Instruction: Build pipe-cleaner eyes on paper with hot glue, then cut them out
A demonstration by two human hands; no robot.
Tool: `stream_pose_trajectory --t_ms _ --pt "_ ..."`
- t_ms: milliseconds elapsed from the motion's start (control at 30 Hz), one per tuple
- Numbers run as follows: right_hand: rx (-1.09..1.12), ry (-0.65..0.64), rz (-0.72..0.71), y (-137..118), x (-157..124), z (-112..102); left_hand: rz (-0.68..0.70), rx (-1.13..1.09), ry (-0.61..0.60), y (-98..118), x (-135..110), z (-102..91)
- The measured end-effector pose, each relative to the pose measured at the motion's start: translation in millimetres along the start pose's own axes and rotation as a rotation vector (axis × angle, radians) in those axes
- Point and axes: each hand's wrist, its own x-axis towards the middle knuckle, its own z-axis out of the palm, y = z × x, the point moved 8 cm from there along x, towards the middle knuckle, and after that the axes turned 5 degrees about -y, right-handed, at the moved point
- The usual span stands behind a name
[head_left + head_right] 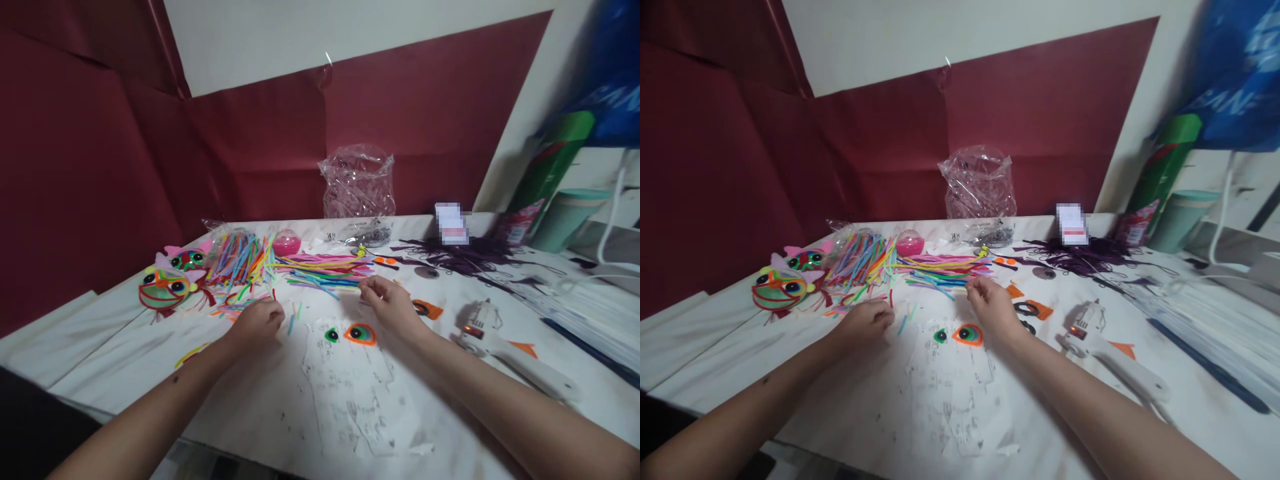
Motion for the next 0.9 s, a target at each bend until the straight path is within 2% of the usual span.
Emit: stream_pose_trajectory --t_ms 133,233,333,467,567,667,733,900 --pt "-0.008 -0.013 0.006 -2 -2 3 -0.021 -0.014 0.000 12 30 9.6" --pt "-0.005 -0.019 0.004 -5 -3 3 -0.115 -0.052 0.022 13 48 20.0" --pt "0.016 -0.027 -0.001 -8 -3 2 -0.182 -0.153 0.057 14 58 20.8" --pt "0.087 -0.048 0.005 -6 -1 8 -0.140 -0.396 0.068 29 54 8.7" --pt "0.193 -0.130 0.026 -6 -3 21 -0.071 -0.580 0.024 48 42 6.0" --pt "0.310 -0.264 0.042 -14 -11 38 -0.034 -0.995 -0.055 65 30 18.5" --pt "0.365 -0.323 0.055 -21 -17 46 -0.039 -1.194 -0.070 71 24 28.1" --pt "0.445 -0.319 0.105 -18 -27 60 -0.038 -1.288 0.029 73 20 37.8"
